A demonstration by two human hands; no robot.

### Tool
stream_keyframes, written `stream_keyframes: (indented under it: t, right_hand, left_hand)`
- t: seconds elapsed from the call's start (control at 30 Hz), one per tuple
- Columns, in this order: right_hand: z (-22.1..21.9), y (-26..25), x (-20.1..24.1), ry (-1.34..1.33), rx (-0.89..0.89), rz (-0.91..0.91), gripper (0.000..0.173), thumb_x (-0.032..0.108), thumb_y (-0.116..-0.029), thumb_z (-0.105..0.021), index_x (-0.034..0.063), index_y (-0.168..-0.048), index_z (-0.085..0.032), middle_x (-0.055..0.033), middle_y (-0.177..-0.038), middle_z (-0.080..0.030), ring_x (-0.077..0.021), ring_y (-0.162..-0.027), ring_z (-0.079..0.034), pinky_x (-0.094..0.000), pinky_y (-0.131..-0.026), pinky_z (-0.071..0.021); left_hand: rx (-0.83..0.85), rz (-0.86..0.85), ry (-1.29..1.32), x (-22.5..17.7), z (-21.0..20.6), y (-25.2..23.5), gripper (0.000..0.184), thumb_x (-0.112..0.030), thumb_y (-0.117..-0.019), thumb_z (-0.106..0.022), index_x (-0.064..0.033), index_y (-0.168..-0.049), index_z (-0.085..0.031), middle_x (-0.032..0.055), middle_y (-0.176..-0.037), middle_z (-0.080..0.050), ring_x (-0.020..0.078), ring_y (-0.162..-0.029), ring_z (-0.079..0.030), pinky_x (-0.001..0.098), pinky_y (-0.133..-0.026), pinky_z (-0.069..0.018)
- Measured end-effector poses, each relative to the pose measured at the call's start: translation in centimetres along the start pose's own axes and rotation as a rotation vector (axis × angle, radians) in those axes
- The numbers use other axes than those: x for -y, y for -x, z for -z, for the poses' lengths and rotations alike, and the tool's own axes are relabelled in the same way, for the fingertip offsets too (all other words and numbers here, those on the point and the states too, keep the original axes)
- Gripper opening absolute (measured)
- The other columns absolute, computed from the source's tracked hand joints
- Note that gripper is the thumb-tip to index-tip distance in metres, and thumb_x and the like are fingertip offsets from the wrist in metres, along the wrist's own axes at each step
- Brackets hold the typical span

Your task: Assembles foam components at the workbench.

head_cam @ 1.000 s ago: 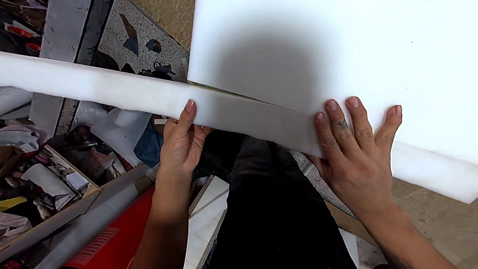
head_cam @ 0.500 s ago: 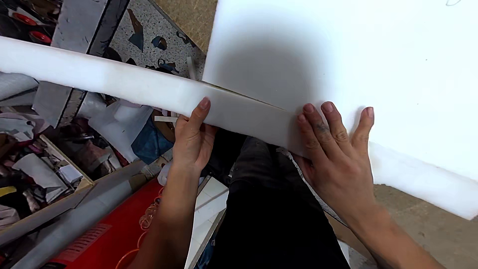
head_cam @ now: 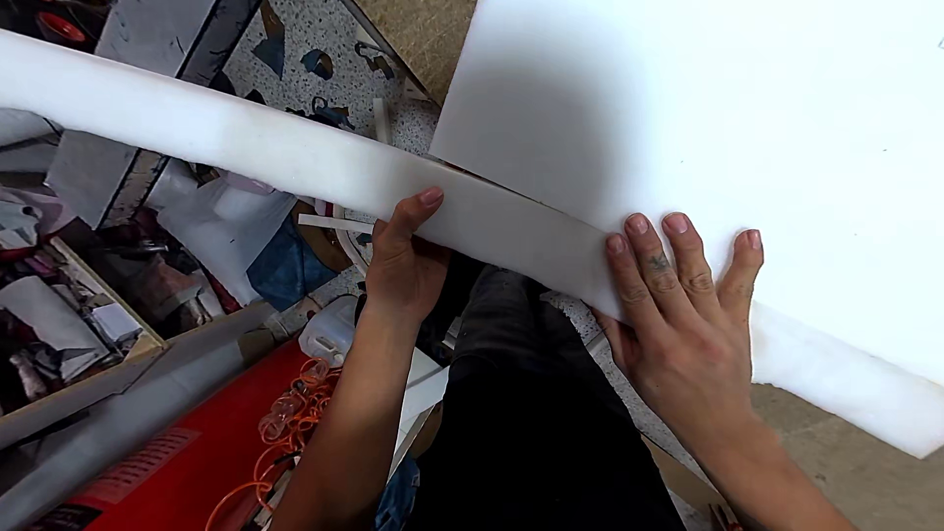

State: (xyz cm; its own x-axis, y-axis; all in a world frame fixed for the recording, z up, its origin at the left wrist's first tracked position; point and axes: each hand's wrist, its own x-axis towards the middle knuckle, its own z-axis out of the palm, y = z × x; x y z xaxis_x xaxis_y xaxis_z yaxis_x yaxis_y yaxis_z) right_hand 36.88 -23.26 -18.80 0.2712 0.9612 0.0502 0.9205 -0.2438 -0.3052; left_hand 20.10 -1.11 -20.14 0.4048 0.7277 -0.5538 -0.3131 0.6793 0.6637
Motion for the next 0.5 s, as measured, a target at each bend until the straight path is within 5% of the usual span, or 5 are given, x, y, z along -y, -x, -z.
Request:
stream_keyframes:
  t: [0.5]
  right_hand:
    - [-0.3, -3.3, 1.7, -0.075, -0.038, -0.008, 0.072, 0.031, -0.0981, -0.061, 0.0114, -0.162, -0.035, -0.0051, -0.168, -0.031, -0.0282, -0.157, -0.022, -0.0704, -0.124, -0.0081]
  left_hand:
    - [-0.046, -0.024, -0.044, 0.2, -0.2, -0.4, 0.037, -0.015, -0.0937, -0.074, -0.0066, -0.126, -0.057, 0.0134, -0.114, -0.07, 0.0241, -0.104, -0.071, 0.0468, -0.094, -0.0595]
